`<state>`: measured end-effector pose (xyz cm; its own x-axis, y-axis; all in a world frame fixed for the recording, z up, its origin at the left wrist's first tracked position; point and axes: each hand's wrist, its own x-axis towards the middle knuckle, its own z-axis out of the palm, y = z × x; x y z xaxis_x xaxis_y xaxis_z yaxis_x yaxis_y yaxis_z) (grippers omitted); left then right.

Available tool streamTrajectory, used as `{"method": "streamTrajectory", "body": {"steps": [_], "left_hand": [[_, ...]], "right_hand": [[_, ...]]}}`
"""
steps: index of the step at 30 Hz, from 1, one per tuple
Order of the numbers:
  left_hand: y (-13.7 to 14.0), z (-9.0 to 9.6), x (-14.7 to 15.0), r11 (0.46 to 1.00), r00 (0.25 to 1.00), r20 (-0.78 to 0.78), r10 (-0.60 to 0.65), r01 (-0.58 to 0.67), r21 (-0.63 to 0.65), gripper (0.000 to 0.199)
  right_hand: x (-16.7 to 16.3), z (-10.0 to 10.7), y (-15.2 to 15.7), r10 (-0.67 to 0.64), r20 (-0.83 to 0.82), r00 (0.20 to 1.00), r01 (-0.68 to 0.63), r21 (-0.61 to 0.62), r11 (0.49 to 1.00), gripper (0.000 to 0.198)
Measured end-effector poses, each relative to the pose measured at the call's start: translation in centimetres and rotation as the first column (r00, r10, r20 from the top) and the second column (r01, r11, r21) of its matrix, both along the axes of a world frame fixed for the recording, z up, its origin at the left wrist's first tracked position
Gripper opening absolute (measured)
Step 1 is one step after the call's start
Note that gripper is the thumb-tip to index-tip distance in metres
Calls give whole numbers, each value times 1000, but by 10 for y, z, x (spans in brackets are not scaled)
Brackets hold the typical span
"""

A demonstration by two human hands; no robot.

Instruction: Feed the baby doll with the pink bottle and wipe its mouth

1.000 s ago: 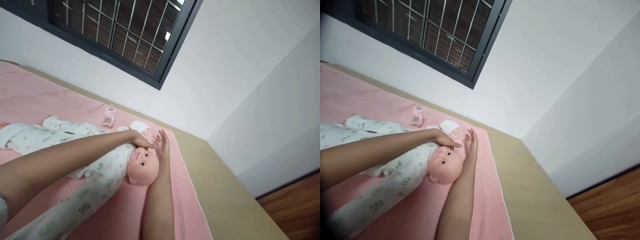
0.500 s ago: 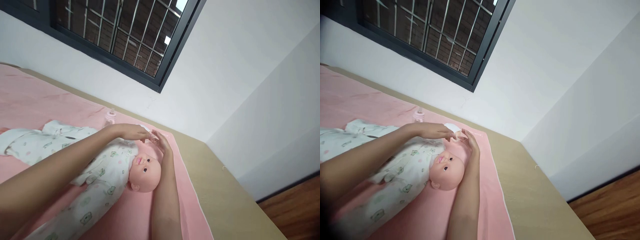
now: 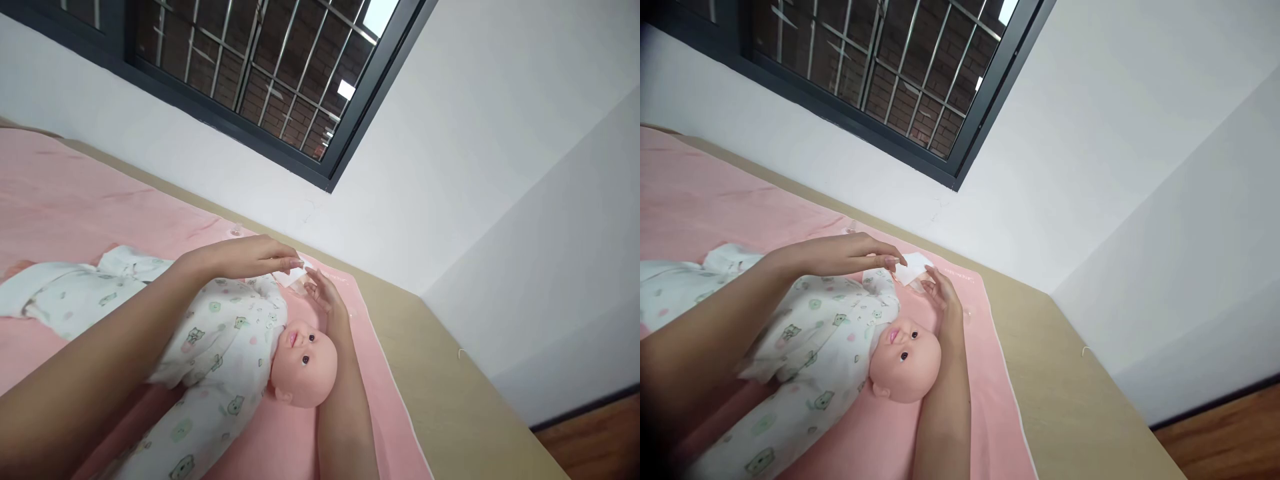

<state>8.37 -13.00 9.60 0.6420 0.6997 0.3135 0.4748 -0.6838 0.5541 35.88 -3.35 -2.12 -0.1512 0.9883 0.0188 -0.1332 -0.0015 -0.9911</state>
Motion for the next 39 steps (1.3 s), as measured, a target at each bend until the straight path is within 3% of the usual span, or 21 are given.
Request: {"method": "streamTrajectory", "body": {"steps": [5, 9, 14, 19, 23, 26, 28, 30, 33, 39], "left_hand": [[2, -1, -1, 998, 998, 47, 38, -40, 45, 46], [5, -4, 6, 983, 992, 79, 100, -111, 149, 44], [10, -17, 23, 964, 978, 185, 92, -134, 231, 53], [20, -31, 37, 984, 982, 174, 76, -102, 148, 65], [21, -30, 36, 980, 975, 182, 131, -155, 125, 57], [17, -23, 31, 969, 951, 251, 180, -215, 119, 50], [15, -20, 28, 963, 924, 313, 220, -257, 82, 50], [14, -17, 24, 959, 898, 362, 250, -280, 34, 50], [16, -15, 16, 957, 885, 378, 272, -291, -8, 53], [19, -13, 8, 976, 951, 245, 188, -154, -151, 47]], "right_hand": [[6, 25, -8, -75, 146, 986, 57, 121, 991, 34], [4, 59, -30, -230, 397, 888, 102, 319, 942, 27], [-20, 93, -68, -289, 612, 736, -94, 515, 852, 10], [-51, 108, -93, -189, 715, 673, -318, 511, 799, 13], [-55, 113, -101, -85, 683, 725, -359, 480, 801, 14], [-48, 113, -100, -39, 617, 786, -303, 441, 845, 38], [-41, 110, -98, -1, 618, 786, -283, 361, 889, 50], [-36, 108, -95, 38, 615, 788, -277, 298, 913, 44], [-31, 109, -93, 41, 567, 823, -251, 298, 921, 25], [-33, 117, -103, -40, 449, 893, -147, 374, 916, 29]]}}
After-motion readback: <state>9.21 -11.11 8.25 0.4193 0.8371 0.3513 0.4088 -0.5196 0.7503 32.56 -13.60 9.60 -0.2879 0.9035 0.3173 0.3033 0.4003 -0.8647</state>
